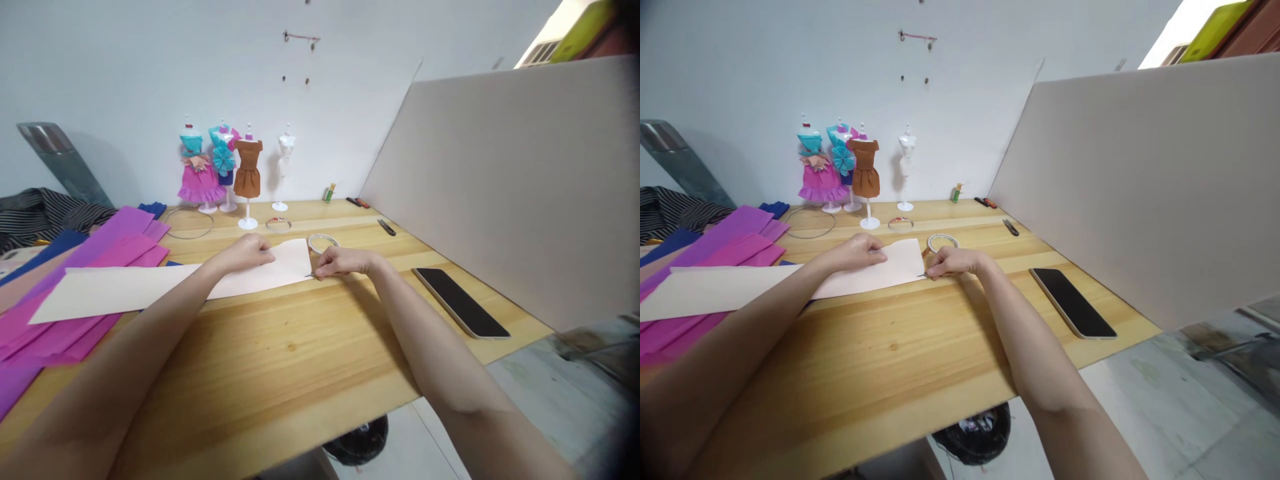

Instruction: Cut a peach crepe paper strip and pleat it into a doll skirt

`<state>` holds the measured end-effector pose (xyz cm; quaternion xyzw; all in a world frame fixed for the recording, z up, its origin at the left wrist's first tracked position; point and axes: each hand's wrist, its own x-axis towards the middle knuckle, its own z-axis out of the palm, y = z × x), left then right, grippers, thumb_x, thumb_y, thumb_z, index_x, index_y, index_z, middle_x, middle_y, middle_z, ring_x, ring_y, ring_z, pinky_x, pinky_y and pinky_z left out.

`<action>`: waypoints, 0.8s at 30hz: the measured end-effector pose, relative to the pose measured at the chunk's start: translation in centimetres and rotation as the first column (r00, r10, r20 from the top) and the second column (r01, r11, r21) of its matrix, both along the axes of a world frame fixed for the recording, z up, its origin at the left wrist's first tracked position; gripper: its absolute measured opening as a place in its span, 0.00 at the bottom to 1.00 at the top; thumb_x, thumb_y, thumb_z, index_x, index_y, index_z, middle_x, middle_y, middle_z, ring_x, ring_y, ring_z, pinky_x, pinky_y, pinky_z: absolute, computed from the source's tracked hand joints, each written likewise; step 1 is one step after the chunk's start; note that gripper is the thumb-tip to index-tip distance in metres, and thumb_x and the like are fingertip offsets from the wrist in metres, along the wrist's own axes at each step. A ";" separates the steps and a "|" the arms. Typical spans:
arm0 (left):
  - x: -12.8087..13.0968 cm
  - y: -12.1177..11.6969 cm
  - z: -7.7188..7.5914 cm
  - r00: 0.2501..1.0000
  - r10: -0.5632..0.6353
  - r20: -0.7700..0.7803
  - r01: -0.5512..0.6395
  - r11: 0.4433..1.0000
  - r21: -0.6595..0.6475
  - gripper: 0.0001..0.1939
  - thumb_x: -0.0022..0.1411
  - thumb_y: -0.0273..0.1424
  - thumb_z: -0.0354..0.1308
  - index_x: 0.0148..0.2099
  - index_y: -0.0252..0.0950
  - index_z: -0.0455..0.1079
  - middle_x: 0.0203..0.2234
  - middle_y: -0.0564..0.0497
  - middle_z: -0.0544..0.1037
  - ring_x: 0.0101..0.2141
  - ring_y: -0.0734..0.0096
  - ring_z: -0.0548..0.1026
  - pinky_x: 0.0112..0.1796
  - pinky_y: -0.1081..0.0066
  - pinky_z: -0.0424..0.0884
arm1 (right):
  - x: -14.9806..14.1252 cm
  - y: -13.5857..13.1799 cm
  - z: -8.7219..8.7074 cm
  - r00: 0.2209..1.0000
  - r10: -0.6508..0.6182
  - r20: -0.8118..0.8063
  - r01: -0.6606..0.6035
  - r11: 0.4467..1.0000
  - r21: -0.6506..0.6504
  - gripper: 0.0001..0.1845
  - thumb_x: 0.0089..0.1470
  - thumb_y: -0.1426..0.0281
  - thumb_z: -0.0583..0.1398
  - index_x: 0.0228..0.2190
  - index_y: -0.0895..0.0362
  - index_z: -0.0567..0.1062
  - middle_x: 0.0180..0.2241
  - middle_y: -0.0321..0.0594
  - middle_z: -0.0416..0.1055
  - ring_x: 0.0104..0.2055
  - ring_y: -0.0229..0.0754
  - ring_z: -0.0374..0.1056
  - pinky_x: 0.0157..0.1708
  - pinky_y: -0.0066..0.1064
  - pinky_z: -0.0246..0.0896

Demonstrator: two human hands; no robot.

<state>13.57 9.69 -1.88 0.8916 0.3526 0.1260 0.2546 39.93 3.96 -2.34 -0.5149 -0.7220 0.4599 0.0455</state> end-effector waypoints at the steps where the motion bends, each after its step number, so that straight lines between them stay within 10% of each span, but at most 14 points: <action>1: 0.0 0.1 -0.1 1.000 0.001 0.002 -0.001 1.000 0.000 0.13 0.50 0.34 0.51 0.20 0.37 0.54 0.16 0.57 0.55 0.20 0.77 0.55 0.23 0.71 0.48 | 0.0 0.0 -0.1 1.000 0.005 -0.006 -0.005 1.000 -0.003 0.19 0.47 0.56 0.62 0.24 0.61 0.72 0.14 0.25 0.47 0.17 0.27 0.41 0.17 0.26 0.33; 24: -0.1 0.3 -0.4 1.000 0.011 0.016 -0.011 1.000 0.007 0.11 0.49 0.34 0.52 0.20 0.36 0.58 0.17 0.56 0.58 0.21 0.76 0.58 0.22 0.72 0.49 | -0.4 0.2 -0.6 0.999 -0.035 -0.036 0.034 0.999 -0.023 0.23 0.46 0.53 0.62 0.25 0.63 0.74 0.13 0.24 0.46 0.16 0.27 0.40 0.17 0.26 0.32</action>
